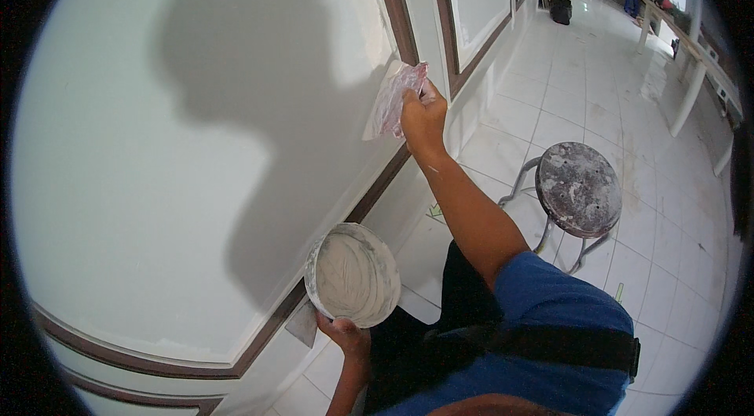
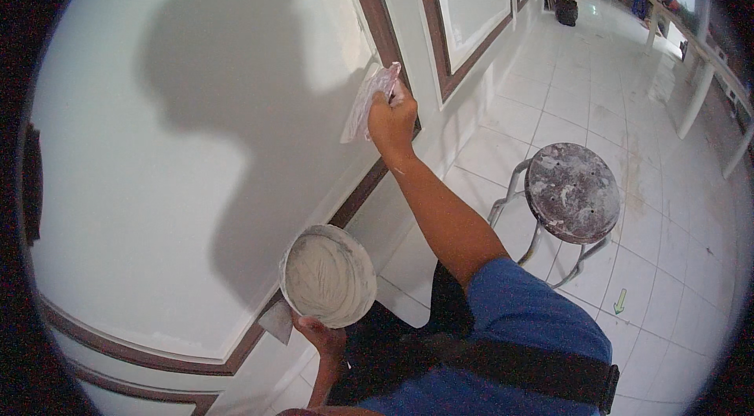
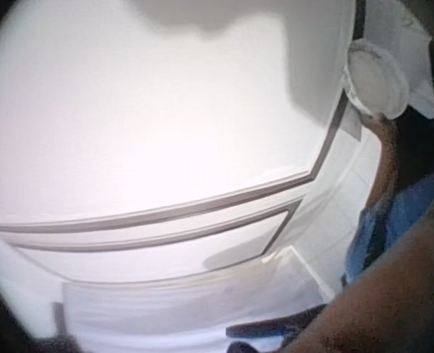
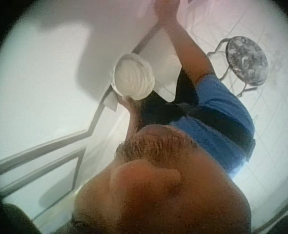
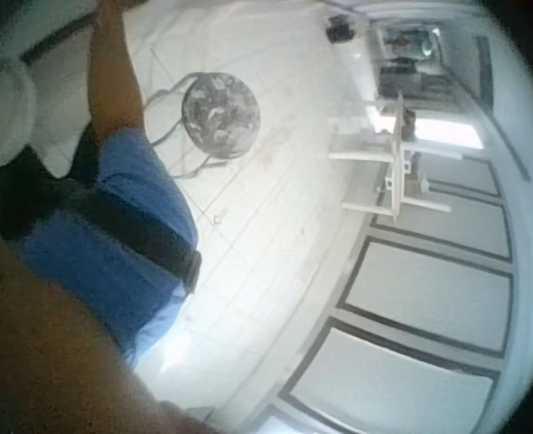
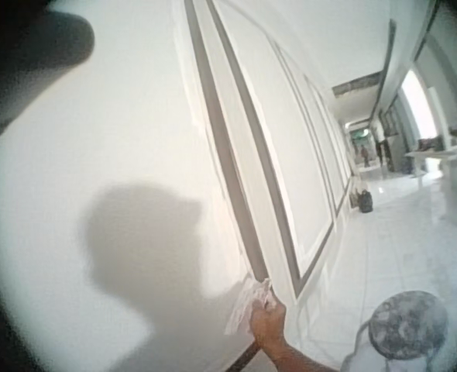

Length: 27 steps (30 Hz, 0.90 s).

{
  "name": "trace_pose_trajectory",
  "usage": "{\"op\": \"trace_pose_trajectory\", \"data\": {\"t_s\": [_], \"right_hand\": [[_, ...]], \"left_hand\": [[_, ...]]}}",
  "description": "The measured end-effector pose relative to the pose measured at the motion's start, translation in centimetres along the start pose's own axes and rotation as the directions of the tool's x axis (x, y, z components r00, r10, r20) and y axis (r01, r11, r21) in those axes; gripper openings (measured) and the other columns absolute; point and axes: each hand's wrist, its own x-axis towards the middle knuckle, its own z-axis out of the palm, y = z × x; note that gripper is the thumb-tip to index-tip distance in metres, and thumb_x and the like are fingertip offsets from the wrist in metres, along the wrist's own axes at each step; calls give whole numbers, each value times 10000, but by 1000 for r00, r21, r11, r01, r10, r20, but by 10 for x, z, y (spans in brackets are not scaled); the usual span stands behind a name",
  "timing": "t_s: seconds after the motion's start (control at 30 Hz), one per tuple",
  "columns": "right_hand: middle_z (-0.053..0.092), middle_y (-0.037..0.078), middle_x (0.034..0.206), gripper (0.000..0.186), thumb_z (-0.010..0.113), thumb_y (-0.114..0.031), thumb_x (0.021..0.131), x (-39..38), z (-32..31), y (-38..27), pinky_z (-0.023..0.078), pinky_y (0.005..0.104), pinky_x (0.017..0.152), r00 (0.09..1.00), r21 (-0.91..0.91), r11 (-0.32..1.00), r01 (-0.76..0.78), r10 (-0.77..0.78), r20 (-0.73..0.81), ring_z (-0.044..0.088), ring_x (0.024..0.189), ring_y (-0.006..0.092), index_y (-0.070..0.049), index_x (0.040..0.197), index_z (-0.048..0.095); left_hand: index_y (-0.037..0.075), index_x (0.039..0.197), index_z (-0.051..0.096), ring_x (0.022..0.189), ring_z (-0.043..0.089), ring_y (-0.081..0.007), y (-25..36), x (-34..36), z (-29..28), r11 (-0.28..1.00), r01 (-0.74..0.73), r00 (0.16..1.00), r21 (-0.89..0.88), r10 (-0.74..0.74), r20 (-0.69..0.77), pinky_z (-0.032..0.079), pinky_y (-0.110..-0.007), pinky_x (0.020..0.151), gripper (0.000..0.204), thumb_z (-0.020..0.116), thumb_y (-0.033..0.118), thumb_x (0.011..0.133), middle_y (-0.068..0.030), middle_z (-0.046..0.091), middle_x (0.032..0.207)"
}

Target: The person applies white putty to the seams of wall panels using a spatula and a bowl of putty. They scoop material from the bowl with the spatula and spread it along the vertical and horizontal edges of the wall panels, smoothing the application with the tool.

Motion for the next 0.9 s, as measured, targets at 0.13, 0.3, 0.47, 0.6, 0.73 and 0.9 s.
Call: {"op": "trace_pose_trajectory", "data": {"t_s": [0.13, 0.3, 0.47, 0.6, 0.73, 0.9], "right_hand": [[589, 49, 712, 163, 497, -10, 837, 9, 12, -4, 449, 327, 627, 998, -11, 998, -67, 66, -11, 566, 677, 141, 63, 909, 624], [578, 45, 685, 140, 514, -18, 836, 32, 23, -23, 430, 317, 570, 997, 6, 997, -75, 75, -25, 551, 632, 132, 57, 837, 632], [575, 58, 679, 132, 541, -29, 814, 57, 45, -53, 402, 313, 516, 998, 85, 995, -60, 61, -5, 528, 610, 124, 71, 797, 626], [575, 76, 682, 121, 559, -35, 787, 78, 63, -91, 395, 329, 498, 998, 39, 998, -42, 40, 40, 528, 608, 141, 74, 773, 610], [582, 101, 697, 111, 572, -28, 755, 120, 80, -119, 418, 347, 506, 995, 2, 999, 34, -34, 93, 552, 627, 169, 79, 770, 596], [598, 107, 710, 136, 580, -46, 763, 144, 120, -164, 456, 345, 531, 987, -131, 985, 116, -100, 125, 584, 654, 179, 81, 801, 611]], "left_hand": [[-127, 1309, 357, 1172, 519, -268, 0, -1, 0, 996, 3, 1000, -86, -3, -6, 443, -380, 973, 1121, 469, 832, 741, -206, 484, 1271], [-128, 1316, 351, 1181, 515, -264, -13, -3, -4, 992, -6, 1000, -126, 6, -1, 447, -380, 970, 1126, 496, 826, 735, -209, 474, 1286], [-98, 1294, 381, 1161, 537, -263, -25, -7, -4, 985, -47, 998, -169, 41, -39, 460, -414, 968, 1041, 431, 810, 789, -194, 490, 1268], [-102, 1287, 388, 1158, 539, -267, -24, -9, -7, 988, -43, 997, -149, 34, -63, 463, -419, 964, 1017, 427, 794, 808, -201, 494, 1260], [-111, 1287, 386, 1137, 546, -276, -10, -10, -6, 998, -53, 997, 16, 53, -60, 460, -411, 949, 997, 369, 780, 839, -208, 502, 1240], [-113, 1295, 377, 1145, 536, -280, -24, -11, -14, 995, -95, 990, 39, 99, -96, 444, -405, 962, 987, 320, 770, 858, -215, 495, 1241]]}}
